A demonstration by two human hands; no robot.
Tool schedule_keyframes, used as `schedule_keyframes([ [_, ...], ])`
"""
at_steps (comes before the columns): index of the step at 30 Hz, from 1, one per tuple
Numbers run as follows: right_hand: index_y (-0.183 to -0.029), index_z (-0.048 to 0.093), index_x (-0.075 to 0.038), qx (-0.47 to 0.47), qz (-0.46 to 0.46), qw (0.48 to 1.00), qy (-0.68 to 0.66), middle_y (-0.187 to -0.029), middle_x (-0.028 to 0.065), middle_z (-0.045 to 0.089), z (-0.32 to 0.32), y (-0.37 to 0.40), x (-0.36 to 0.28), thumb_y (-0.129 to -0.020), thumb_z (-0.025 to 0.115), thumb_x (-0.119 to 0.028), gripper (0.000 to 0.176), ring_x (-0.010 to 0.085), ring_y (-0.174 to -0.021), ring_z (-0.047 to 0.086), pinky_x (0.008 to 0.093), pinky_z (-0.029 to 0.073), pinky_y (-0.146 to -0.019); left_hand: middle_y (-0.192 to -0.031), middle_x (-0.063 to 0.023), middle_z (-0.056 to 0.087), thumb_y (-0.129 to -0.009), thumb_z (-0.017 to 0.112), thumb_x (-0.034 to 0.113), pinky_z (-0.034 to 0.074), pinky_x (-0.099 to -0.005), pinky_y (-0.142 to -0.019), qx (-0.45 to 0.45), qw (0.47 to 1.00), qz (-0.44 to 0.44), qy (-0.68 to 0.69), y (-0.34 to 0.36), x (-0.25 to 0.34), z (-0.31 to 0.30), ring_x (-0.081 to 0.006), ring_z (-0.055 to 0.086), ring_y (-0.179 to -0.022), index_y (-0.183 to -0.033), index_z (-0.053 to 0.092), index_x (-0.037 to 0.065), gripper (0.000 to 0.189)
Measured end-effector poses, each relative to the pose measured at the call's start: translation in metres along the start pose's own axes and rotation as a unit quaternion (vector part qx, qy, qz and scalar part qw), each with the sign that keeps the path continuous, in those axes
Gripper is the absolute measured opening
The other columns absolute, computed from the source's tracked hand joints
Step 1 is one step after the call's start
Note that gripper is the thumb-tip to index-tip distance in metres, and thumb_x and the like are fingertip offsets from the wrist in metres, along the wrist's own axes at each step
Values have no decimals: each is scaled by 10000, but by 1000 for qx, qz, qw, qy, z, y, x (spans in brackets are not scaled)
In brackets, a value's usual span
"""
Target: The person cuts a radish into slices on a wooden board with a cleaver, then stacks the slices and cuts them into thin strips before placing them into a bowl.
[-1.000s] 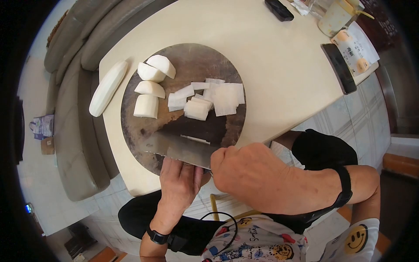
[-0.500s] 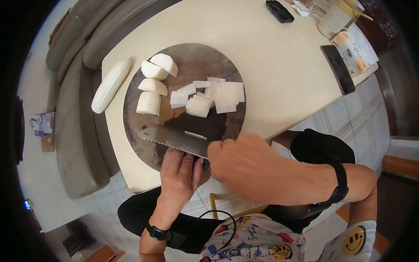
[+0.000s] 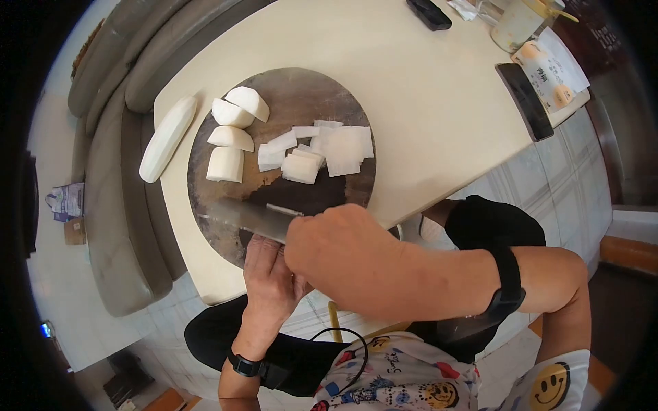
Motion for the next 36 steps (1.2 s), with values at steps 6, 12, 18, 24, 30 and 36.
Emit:
schedule_keyframes([
  [6, -807, 464, 21, -16, 3, 1000, -13, -642, 143, 553, -13, 14, 5, -678, 629, -25, 214, 306, -511, 563, 364, 422, -447, -1035, -190, 590, -725, 722, 44, 461, -470, -887, 21, 999, -1, -27, 0, 0, -5, -370, 547, -1054, -1002, 646, -91, 317],
  [12, -712, 571, 23, -102, 78, 991, 41, -691, 155, 572, 1, 22, 6, -685, 638, -25, 87, 267, -632, 634, 326, 481, -501, -1052, -190, 579, -708, 724, 25, 452, -446, -847, 2, 1000, -8, -13, 3, -3, -1, -385, 547, -978, -984, 650, -71, 301],
  [18, -797, 489, 29, -29, -4, 999, 42, -643, 108, 540, 0, 13, -11, -628, 638, -36, 234, 244, -517, 573, 339, 434, -441, -1029, -181, 589, -698, 730, 48, 455, -474, -849, 0, 1000, -4, -14, 2, -1, -1, -374, 552, -976, -936, 660, -61, 271],
  [24, -817, 479, 39, -20, 31, 999, -21, -640, 145, 567, 0, 6, 9, -666, 629, -31, 224, 314, -562, 603, 374, 450, -482, -1061, -181, 586, -712, 727, 50, 456, -460, -864, 23, 998, 13, -59, 2, 4, -4, -363, 551, -1021, -1008, 651, -75, 330],
  [30, -722, 551, 8, -106, 80, 991, -15, -661, 150, 583, 0, 21, 13, -682, 619, -22, 85, 315, -574, 614, 398, 459, -500, -1056, -187, 580, -722, 733, 60, 462, -444, -867, 28, 999, -1, -44, 4, 1, -5, -362, 550, -1029, -1016, 645, -82, 338],
  [36, -811, 471, 40, -66, 44, 996, -41, -645, 168, 583, -3, 16, 9, -667, 627, -13, 218, 341, -571, 613, 400, 449, -503, -1060, -192, 582, -722, 733, 53, 469, -449, -858, 20, 999, -5, -45, 2, 3, -4, -373, 560, -1017, -1005, 646, -79, 324],
])
Point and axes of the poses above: each hand's wrist, its own y-axis away from the middle knuckle, its own z-axis out of the palm, x = y × z, the point moved 10 cm from there along -y, towards the middle knuckle
